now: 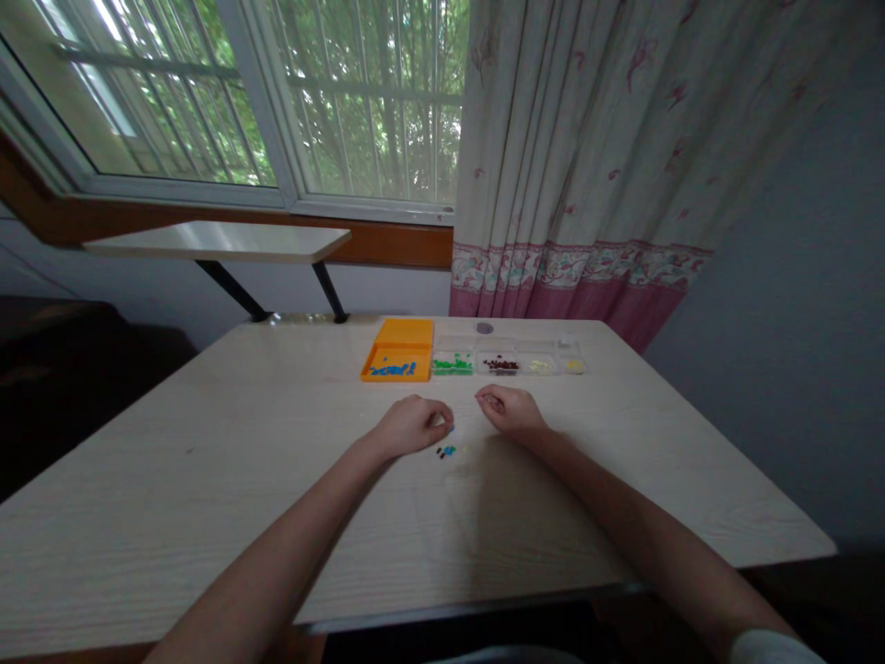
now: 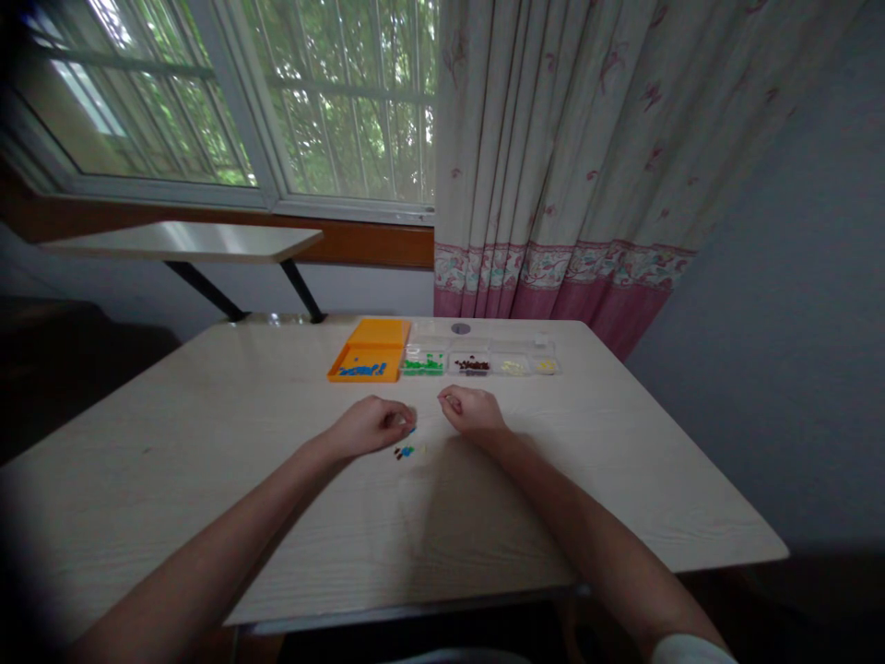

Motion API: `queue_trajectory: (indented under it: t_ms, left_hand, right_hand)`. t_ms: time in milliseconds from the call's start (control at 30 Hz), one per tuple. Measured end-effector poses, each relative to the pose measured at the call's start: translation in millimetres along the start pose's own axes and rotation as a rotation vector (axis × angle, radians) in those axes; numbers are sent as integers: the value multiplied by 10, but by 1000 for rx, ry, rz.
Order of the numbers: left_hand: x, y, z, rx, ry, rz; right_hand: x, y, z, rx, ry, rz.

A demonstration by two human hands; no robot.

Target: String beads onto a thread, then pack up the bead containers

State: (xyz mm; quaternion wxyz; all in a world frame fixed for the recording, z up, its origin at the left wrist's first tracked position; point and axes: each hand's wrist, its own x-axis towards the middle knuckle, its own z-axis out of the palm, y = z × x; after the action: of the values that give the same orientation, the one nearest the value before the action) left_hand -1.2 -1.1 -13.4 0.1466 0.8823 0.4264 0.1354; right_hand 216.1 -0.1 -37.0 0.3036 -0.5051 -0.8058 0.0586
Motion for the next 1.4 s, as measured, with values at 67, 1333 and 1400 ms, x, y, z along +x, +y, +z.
queue_trajectory:
  t_ms: [67, 1333, 1400]
  left_hand:
    - [-3, 16, -2, 40, -11, 0]
    - [111, 28, 198, -726, 59, -45]
    - [108, 42, 183, -737, 53, -55]
  right_hand:
    - [-10, -25, 15, 17, -21, -20]
    - [-49, -181, 89, 36, 61, -176]
    - [-54, -185, 88, 39, 61, -196]
